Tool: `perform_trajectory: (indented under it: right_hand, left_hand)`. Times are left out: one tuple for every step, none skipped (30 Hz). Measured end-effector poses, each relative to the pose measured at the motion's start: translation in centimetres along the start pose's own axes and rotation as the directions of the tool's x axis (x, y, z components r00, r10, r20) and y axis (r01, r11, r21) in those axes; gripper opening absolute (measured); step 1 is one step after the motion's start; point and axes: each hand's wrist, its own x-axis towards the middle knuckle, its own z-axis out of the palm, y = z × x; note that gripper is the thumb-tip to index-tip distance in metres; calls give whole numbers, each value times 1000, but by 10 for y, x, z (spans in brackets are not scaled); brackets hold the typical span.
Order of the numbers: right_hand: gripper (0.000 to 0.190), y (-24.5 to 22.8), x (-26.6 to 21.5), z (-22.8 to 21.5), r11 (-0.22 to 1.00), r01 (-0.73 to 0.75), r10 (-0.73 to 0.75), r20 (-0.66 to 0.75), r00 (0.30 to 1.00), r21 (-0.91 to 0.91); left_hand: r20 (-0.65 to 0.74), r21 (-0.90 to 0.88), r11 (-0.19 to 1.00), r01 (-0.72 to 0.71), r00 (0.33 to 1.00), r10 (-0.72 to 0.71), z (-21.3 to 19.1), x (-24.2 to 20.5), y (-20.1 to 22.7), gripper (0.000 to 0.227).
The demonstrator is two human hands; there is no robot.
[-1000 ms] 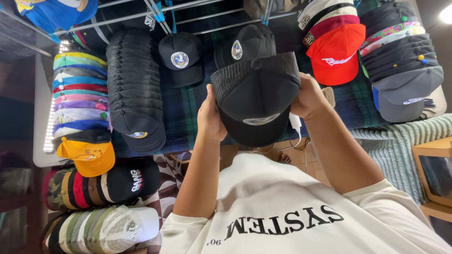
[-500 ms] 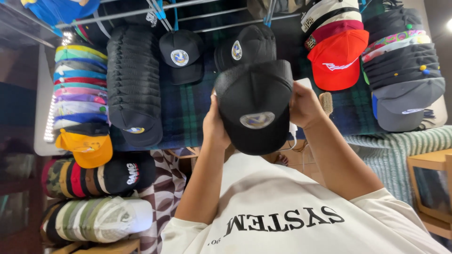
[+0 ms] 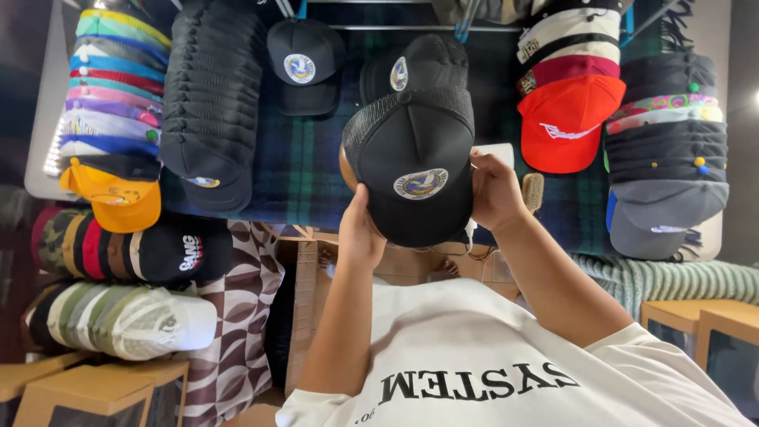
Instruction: Cleaning and restoring various baseball caps using a hand brush and a hair dryer.
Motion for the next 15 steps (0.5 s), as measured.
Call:
perform_trajectory:
  right_hand:
    - [13,0,7,-5,1000,-13,13,3,1000,-8]
    - [14,1,15,-10,999,-8,8,6,1000,-35]
    - [15,2,24,-15,998,-2,2,10,1000,-62]
    - [15,7,35,-27,998,-7,7,13,1000,-66]
    - [15,12,47,-38,998,-13,14,9,1000,-57]
    - [16,17,59,-49,999,-13,13,5,1000,-46]
    - [16,25,78,-51,999,-11,12,8,1000,-49]
    - [22,33,96,-53,996,30,-32,-26,999,-87]
    - [28,42,114,-54,990,69,-77,-58,995,-127]
    - [28,49,117,-23,989,81,-88,-53,995,-126]
    - [39,57,120,9,980,112,-126,-74,989,-165]
    - [53,66,122,42,969,141,-163,-99,982,-204]
    - [53,73,137,48,967,152,-175,-98,980,-204]
    - [61,79,150,52,937,151,-197,-121,973,-314]
    - [70,86,163,54,896,144,-222,-143,965,-419]
  left_hand:
    - [-9,-9,1000,-10,1000,10,-7,0,-4,44]
    - [3,-14,999,-30,1000,30,-14,0,-6,36]
    - [14,-20,999,-50,999,50,-21,0,-8,29]
    - [12,-23,998,-56,998,56,-23,0,-3,29]
    - [2,-26,997,-66,998,66,-25,0,2,27]
    - [-3,-26,997,-73,997,73,-28,2,10,26]
    - [0,-26,997,-76,997,76,-38,12,18,26]
    - [2,-29,997,-74,997,74,-49,23,28,23]
    - [3,-32,997,-72,997,72,-60,35,40,20]
    - [16,-28,997,-72,997,72,-56,41,59,20]
    - [-14,-9,997,-76,997,76,-53,48,80,18]
    - [-45,9,997,-75,996,76,-50,54,100,16]
    - [-34,11,997,-72,997,72,-58,68,117,16]
    - [-56,72,995,-72,996,76,-67,81,130,15]
    - [-76,133,989,-71,994,81,-76,95,143,15]
